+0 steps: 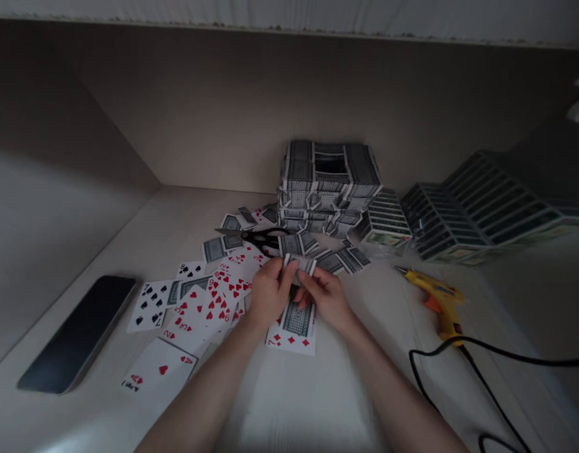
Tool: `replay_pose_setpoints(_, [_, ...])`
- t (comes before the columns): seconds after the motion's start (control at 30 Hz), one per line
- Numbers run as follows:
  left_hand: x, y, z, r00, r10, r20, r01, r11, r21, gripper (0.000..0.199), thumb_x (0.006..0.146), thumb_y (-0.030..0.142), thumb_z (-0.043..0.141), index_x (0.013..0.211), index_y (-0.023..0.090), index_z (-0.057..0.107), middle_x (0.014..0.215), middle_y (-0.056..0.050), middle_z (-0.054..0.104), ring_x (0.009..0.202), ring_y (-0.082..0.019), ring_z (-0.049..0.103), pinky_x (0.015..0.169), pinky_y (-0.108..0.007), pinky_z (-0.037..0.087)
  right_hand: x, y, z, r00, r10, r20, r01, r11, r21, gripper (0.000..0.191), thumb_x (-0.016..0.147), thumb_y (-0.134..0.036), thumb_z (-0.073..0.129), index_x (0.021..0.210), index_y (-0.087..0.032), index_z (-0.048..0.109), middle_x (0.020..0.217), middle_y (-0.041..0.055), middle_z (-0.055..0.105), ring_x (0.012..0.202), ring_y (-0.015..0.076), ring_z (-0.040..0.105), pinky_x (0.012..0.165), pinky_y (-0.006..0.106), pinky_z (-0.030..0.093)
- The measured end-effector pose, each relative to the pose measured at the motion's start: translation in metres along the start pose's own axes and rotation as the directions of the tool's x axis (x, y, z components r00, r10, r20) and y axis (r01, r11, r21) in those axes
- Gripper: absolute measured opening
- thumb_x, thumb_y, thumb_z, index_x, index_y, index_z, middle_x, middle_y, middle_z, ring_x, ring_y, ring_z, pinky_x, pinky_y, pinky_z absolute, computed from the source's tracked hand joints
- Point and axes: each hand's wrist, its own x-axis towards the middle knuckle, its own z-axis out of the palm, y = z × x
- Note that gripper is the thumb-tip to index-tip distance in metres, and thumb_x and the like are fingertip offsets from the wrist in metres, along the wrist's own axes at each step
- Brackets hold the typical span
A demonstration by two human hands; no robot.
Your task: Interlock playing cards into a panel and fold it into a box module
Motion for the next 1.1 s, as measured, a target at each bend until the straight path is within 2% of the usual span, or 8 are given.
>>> replay_pose_setpoints(0.1, [0.000,0.003,-0.002,0.993,-0.120,-0.001,0.120,0.990,-0.071,0.035,0.086,0.045,0.043,0.062,0.019,0.042,0.056,0.004,0.047,0.052,-0.010,0.045,0.050,-0.022,0.032,-0.003,0.004,0.000,0.998,-0.030,0.053,0.033,0.997,-0.069,0.038,0.076,-0.054,0.057,0.065,-0.018,0.056,0.049,-0.0028,0.057,0.039,0.0093,0.051,0.039,0.020,0.040])
replay_pose_setpoints(0.2, [0.000,0.005,-0.002,0.988,-0.151,0.034,0.154,0.982,-0.105,0.037,0.085,0.047,0.045,0.061,0.018,0.044,0.052,0.005,0.047,0.049,-0.009,0.044,0.049,-0.021,0.032,-0.003,0.003,0.000,0.999,-0.037,0.040,0.040,0.997,-0.073,0.048,0.080,-0.060,0.047,0.059,-0.017,0.056,0.047,-0.0002,0.058,0.039,0.0106,0.052,0.039,0.021,0.041])
replay_pose_setpoints(0.3, [-0.001,0.006,-0.001,0.988,-0.138,0.063,0.145,0.983,-0.114,0.037,0.085,0.047,0.044,0.062,0.018,0.049,0.052,0.004,0.050,0.049,-0.009,0.046,0.049,-0.021,0.034,-0.002,0.001,0.000,1.000,-0.011,-0.022,0.009,0.994,-0.105,0.060,0.082,-0.065,0.037,0.050,-0.017,0.055,0.041,0.0014,0.055,0.034,0.0108,0.049,0.035,0.022,0.038])
replay_pose_setpoints(0.43, [-0.002,0.007,0.001,0.992,-0.115,0.052,0.120,0.988,-0.099,0.036,0.085,0.045,0.045,0.063,0.017,0.054,0.052,0.003,0.052,0.049,-0.009,0.046,0.049,-0.021,0.034,0.001,0.007,0.000,0.992,-0.014,-0.125,-0.010,0.982,-0.188,0.060,0.081,-0.063,0.040,0.044,-0.018,0.053,0.036,0.0006,0.052,0.029,0.0104,0.045,0.031,0.022,0.035])
replay_pose_setpoints(0.63, [-0.004,0.006,0.004,0.999,-0.040,0.019,0.038,0.997,0.070,0.039,0.086,0.040,0.044,0.054,0.018,0.048,0.046,0.003,0.046,0.044,-0.009,0.041,0.046,-0.022,0.028,-0.003,0.010,0.002,0.973,-0.074,-0.217,0.019,0.970,-0.244,0.057,0.081,-0.057,0.045,0.039,-0.018,0.051,0.032,-0.0002,0.050,0.027,0.0103,0.045,0.029,0.021,0.032])
replay_pose_setpoints(0.8, [-0.005,0.007,0.003,1.000,-0.026,-0.002,0.026,0.999,0.038,0.043,0.089,0.038,0.037,0.051,0.018,0.043,0.044,0.003,0.042,0.042,-0.009,0.039,0.046,-0.023,0.027,-0.004,-0.002,0.002,0.990,0.033,-0.135,-0.046,0.995,-0.093,0.058,0.081,-0.058,0.043,0.040,-0.018,0.052,0.032,0.0006,0.050,0.027,0.0103,0.044,0.030,0.022,0.034])
replay_pose_setpoints(0.97, [-0.002,0.009,0.001,0.986,-0.153,-0.059,0.151,0.988,-0.039,0.042,0.090,0.041,0.033,0.057,0.018,0.044,0.046,0.003,0.043,0.043,-0.009,0.040,0.046,-0.022,0.027,0.000,-0.001,0.000,1.000,-0.009,-0.010,0.009,0.999,-0.051,0.037,0.076,-0.052,0.056,0.063,-0.018,0.057,0.045,-0.0022,0.058,0.036,0.0105,0.051,0.037,0.021,0.040])
replay_pose_setpoints(1.1, [-0.001,0.006,0.002,0.984,-0.168,-0.059,0.170,0.985,0.021,0.037,0.089,0.042,0.036,0.064,0.018,0.050,0.050,0.002,0.047,0.044,-0.010,0.042,0.047,-0.022,0.027,0.001,0.004,0.000,0.998,-0.062,-0.003,0.062,0.993,-0.098,0.031,0.078,-0.046,0.057,0.062,-0.020,0.052,0.044,-0.0055,0.053,0.035,0.0083,0.046,0.037,0.019,0.036])
